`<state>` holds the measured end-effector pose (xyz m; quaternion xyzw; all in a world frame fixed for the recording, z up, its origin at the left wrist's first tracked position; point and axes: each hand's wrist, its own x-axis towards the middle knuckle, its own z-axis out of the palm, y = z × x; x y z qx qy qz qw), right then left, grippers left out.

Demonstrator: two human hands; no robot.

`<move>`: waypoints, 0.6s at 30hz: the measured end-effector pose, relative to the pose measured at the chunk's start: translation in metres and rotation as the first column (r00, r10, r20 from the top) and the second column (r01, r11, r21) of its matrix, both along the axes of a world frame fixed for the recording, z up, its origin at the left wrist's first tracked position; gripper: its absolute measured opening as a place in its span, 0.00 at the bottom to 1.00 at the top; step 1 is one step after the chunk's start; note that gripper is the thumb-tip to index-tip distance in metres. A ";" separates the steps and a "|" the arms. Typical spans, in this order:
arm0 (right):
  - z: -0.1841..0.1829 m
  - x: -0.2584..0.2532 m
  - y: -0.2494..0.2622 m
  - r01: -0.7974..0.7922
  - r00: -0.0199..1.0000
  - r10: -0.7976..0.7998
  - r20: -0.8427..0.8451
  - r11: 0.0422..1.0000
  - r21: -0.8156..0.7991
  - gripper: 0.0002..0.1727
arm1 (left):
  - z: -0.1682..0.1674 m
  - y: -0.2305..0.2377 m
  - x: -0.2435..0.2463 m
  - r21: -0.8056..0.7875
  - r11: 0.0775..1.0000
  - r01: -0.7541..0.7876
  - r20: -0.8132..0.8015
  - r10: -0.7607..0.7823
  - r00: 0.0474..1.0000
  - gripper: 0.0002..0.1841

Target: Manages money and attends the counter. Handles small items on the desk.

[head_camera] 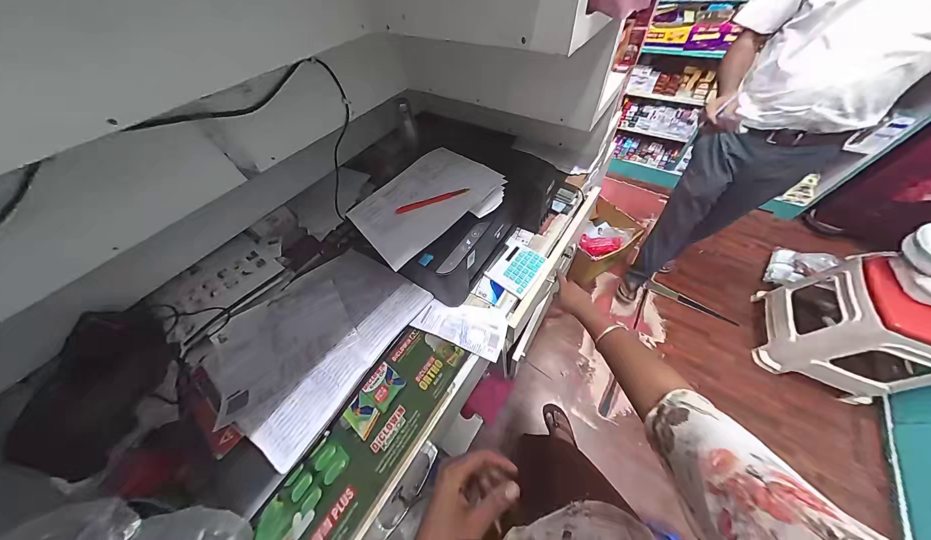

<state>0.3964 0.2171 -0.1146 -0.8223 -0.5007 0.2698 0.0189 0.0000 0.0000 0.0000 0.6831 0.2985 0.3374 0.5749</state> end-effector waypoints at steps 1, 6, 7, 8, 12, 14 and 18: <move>-0.001 0.004 0.010 -0.010 1.000 0.011 0.010 0.998 -0.054 0.49 | -0.011 0.005 0.008 -0.044 0.996 -0.073 -0.010 0.073 0.997 0.12; -0.005 0.010 0.013 -0.062 0.990 0.076 0.119 0.991 -0.119 0.42 | -0.050 0.021 0.030 -0.245 0.930 -0.274 -0.123 0.250 0.960 0.11; -0.005 0.013 0.011 -0.070 0.988 0.086 0.129 0.991 -0.118 0.41 | -0.055 0.022 0.036 -0.275 0.918 -0.287 -0.137 0.258 0.956 0.11; -0.007 0.017 0.007 -0.071 0.988 0.085 0.125 0.991 -0.109 0.40 | -0.058 0.023 0.042 -0.306 0.904 -0.298 -0.154 0.262 0.953 0.11; -0.003 0.034 -0.016 -0.068 0.987 0.087 0.134 0.988 -0.141 0.42 | -0.063 0.031 0.066 -0.365 0.869 -0.336 -0.217 0.271 0.938 0.13; 0.003 0.043 -0.031 -0.064 0.987 0.088 0.133 0.983 -0.169 0.42 | -0.068 0.036 0.078 -0.358 0.869 -0.340 -0.217 0.277 0.936 0.14; 0.010 0.067 -0.061 -0.070 0.986 0.099 0.130 0.974 -0.214 0.40 | -0.075 0.049 0.103 -0.372 0.871 -0.321 -0.239 0.244 0.940 0.15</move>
